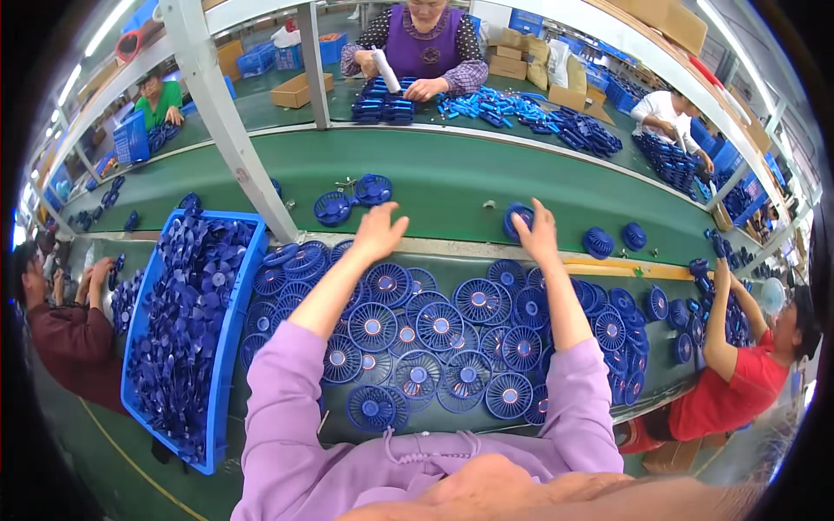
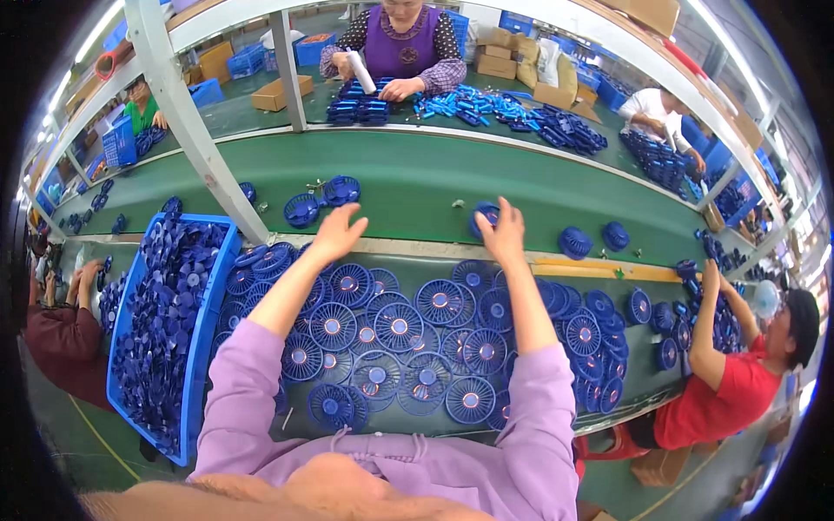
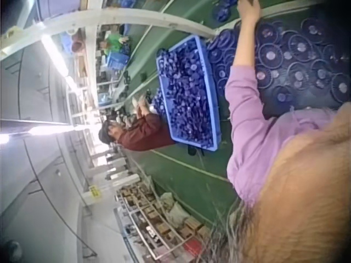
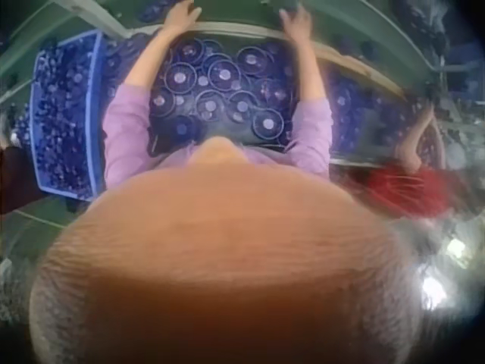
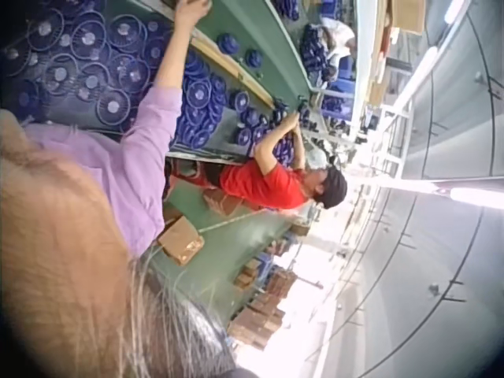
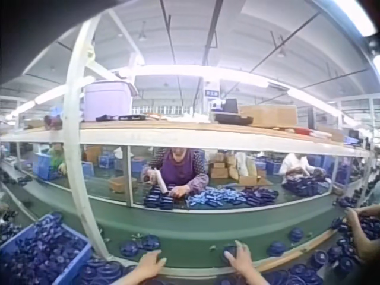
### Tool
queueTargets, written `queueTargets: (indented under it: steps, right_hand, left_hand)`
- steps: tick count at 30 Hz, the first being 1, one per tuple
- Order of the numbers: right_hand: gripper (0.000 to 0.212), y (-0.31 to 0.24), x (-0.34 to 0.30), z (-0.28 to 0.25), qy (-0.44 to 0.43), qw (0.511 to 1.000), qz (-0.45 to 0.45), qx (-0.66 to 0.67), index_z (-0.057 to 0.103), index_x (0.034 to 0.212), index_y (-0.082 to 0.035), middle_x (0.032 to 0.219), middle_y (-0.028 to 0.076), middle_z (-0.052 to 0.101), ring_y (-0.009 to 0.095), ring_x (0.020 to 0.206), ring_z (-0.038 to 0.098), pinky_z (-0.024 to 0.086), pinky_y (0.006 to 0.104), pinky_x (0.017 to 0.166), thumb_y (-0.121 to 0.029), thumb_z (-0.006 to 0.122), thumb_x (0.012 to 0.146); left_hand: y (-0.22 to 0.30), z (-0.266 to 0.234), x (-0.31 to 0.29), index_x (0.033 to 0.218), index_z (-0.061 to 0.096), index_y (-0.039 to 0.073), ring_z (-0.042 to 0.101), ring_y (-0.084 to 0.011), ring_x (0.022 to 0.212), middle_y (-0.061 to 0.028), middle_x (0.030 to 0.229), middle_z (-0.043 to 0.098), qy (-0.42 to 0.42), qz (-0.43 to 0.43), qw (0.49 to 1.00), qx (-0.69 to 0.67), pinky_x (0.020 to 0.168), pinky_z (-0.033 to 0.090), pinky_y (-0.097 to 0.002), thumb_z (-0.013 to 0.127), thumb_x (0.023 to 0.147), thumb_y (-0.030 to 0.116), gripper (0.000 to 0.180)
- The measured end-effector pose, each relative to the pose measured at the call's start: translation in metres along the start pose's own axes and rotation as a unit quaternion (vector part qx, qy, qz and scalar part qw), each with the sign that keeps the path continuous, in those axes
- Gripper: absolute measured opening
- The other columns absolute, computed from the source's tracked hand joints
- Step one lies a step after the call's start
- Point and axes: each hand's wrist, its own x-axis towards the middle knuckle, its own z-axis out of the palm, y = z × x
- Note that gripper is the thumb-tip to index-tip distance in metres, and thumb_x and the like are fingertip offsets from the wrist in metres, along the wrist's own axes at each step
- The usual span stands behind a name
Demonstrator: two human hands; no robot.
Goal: The person assembles portable fans by taking fan casings and grilles from the conveyor belt and table, fitting the housing components together by hand, and arranging the fan covers on the workstation.
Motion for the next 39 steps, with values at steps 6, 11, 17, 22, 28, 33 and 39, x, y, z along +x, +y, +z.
queueTargets:
  steps: [6,11,17,22,28,33,39]
  right_hand:
    - [0.060,-0.039,-0.063,-0.051,-0.235,0.960,-0.128,0.078,0.053,0.126,-0.002,0.127,0.023,0.053,0.038,0.123,0.047,0.035,0.0447,0.106,-0.028,0.074,0.076]
    - [0.069,-0.066,-0.106,-0.061,-0.307,0.939,-0.153,0.007,0.051,0.127,-0.005,0.124,0.020,0.054,0.037,0.118,0.049,0.040,0.0466,0.099,-0.034,0.078,0.070]
    - [0.067,-0.066,-0.106,-0.046,-0.279,0.949,-0.145,0.024,0.053,0.124,-0.005,0.115,0.018,0.056,0.037,0.110,0.051,0.041,0.0460,0.096,-0.036,0.078,0.070]
    - [0.061,-0.069,-0.102,-0.056,-0.275,0.957,-0.081,0.039,0.051,0.115,-0.006,0.105,0.014,0.058,0.034,0.103,0.053,0.042,0.0437,0.088,-0.032,0.081,0.068]
    - [0.036,-0.073,-0.099,-0.056,-0.225,0.933,0.024,0.281,0.055,0.104,-0.004,0.083,0.003,0.064,0.009,0.074,0.060,0.049,0.0250,0.066,-0.005,0.076,0.075]
    - [0.042,-0.093,-0.085,-0.073,-0.231,0.788,0.141,0.553,0.052,0.120,-0.003,0.095,0.004,0.065,0.009,0.082,0.061,0.049,0.0213,0.067,-0.006,0.070,0.082]
    - [0.048,-0.137,-0.092,-0.075,-0.231,0.741,0.090,0.624,0.050,0.128,-0.004,0.108,0.006,0.062,0.008,0.092,0.059,0.049,0.0200,0.068,-0.009,0.069,0.085]
  left_hand:
    - [-0.057,0.002,0.045,0.119,0.054,0.003,0.051,-0.0370,0.115,-0.0171,0.119,0.057,0.091,-0.079,0.970,0.213,0.093,0.045,-0.0487,0.062,0.086,0.030,0.043]
    - [-0.052,0.014,0.091,0.109,0.063,0.008,0.059,-0.0319,0.110,-0.0128,0.115,0.063,0.003,-0.173,0.946,0.275,0.088,0.050,-0.0472,0.064,0.084,0.032,0.034]
    - [-0.063,0.008,0.086,0.106,0.064,0.014,0.057,-0.0315,0.109,-0.0107,0.111,0.062,0.028,-0.153,0.933,0.325,0.084,0.048,-0.0511,0.060,0.085,0.031,0.027]
    - [-0.056,0.015,0.082,0.097,0.053,0.008,0.060,-0.0353,0.091,-0.0163,0.091,0.062,0.128,0.017,0.981,0.148,0.075,0.046,-0.0497,0.053,0.091,0.016,0.010]
    - [-0.040,0.010,0.051,0.100,0.051,0.003,0.060,-0.0256,0.072,-0.0135,0.081,0.061,0.174,0.041,0.975,-0.130,0.067,0.047,-0.0368,0.050,0.097,0.019,0.016]
    - [0.019,-0.004,-0.013,0.112,0.059,0.006,0.062,-0.0172,0.097,-0.0048,0.105,0.064,-0.046,-0.174,0.746,-0.641,0.085,0.051,-0.0356,0.056,0.096,0.030,0.030]
    - [0.066,-0.002,-0.085,0.120,0.055,0.006,0.059,-0.0250,0.109,-0.0096,0.117,0.061,-0.147,-0.245,0.586,-0.758,0.095,0.047,-0.0451,0.049,0.098,0.032,0.034]
